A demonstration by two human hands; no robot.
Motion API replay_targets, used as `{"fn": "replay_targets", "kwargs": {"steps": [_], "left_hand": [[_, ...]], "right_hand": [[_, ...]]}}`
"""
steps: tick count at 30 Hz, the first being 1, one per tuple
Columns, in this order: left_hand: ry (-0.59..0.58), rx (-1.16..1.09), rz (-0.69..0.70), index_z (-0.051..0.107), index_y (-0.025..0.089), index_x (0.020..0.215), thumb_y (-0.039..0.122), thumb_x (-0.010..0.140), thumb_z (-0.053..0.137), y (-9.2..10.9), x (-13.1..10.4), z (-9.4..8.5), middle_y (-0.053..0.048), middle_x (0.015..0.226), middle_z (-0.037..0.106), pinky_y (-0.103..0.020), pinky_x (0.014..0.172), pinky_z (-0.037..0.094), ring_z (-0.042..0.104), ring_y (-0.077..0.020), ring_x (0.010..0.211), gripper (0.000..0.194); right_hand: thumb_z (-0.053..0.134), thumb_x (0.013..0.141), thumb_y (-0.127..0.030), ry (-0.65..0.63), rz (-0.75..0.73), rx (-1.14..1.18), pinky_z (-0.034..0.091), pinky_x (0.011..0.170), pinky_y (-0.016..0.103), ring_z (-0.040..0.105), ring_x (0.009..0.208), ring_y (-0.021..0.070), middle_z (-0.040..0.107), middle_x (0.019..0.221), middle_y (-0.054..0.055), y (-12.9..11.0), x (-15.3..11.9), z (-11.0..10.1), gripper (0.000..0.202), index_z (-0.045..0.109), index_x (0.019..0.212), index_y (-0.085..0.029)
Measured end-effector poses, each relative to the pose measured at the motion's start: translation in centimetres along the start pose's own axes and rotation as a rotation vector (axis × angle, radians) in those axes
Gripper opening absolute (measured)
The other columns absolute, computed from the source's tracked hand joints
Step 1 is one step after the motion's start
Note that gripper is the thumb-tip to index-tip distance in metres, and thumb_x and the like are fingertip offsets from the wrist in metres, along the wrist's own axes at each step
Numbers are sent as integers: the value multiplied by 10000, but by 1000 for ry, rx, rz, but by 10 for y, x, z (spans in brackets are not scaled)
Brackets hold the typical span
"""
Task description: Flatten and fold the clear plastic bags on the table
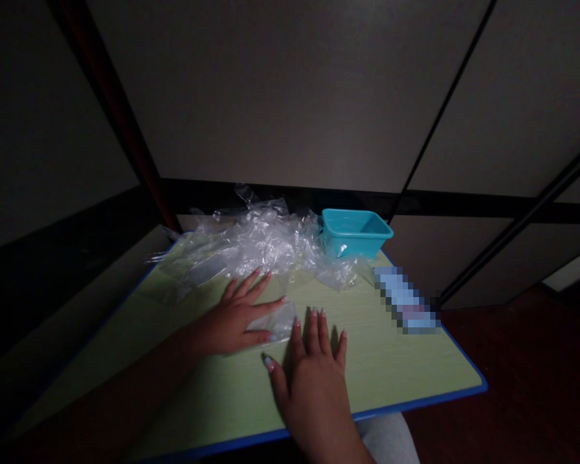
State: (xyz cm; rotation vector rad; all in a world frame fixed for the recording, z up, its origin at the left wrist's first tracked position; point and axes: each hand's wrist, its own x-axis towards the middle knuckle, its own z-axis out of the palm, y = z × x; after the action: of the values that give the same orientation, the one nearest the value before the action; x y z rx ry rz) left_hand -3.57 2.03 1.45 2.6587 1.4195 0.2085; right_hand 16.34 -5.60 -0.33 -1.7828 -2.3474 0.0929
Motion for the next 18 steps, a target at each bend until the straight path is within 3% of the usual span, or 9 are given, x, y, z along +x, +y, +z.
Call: {"fn": "replay_targets", "kwargs": {"steps": [4,9,11,13,16,18], "left_hand": [[-8,21,-1,315,431,1358,643,777,502,1,-1,5,-31,1528,40,-643,1019,6,-50,-365,1371,646],[104,41,-15,247,244,1425,594,776,526,0,2,7,-120,1513,125,-612,1044,53,20,-339,1380,789],[231,12,-59,236,211,1431,524,856,430,-8,5,5,-120,1505,173,-609,1043,93,63,-329,1377,683],[433,-32,-97,274,208,1420,463,920,286,-20,7,3,-110,1489,236,-594,1043,135,110,-317,1367,562],[746,-107,-115,376,163,1368,444,948,131,-38,10,0,-120,1398,383,-508,1062,202,221,-273,1321,561],[852,-145,-142,442,151,1314,440,951,84,-44,11,1,-119,1319,450,-469,1063,230,290,-248,1270,586]], "right_hand": [[293,904,-480,-61,-153,-14,-7,1055,609,24,1384,273,47,1498,114,7,14,-22,688,120,1452,-101],[258,925,-452,-78,-368,-13,8,1073,574,0,1388,243,5,1501,121,20,69,-42,671,89,1448,-67],[242,931,-462,-133,-476,22,31,1078,562,-10,1388,231,-4,1502,118,22,90,-42,666,59,1452,-88],[225,931,-495,-186,-574,55,24,1080,550,-33,1386,223,-24,1501,124,20,104,-38,684,28,1454,-99],[214,931,-515,-229,-675,104,5,1076,551,-49,1384,223,-51,1501,121,15,108,-30,696,-21,1454,-120],[241,928,-514,-236,-729,122,-22,1068,565,-36,1385,229,-31,1506,106,12,103,-24,700,-42,1454,-149]]}}
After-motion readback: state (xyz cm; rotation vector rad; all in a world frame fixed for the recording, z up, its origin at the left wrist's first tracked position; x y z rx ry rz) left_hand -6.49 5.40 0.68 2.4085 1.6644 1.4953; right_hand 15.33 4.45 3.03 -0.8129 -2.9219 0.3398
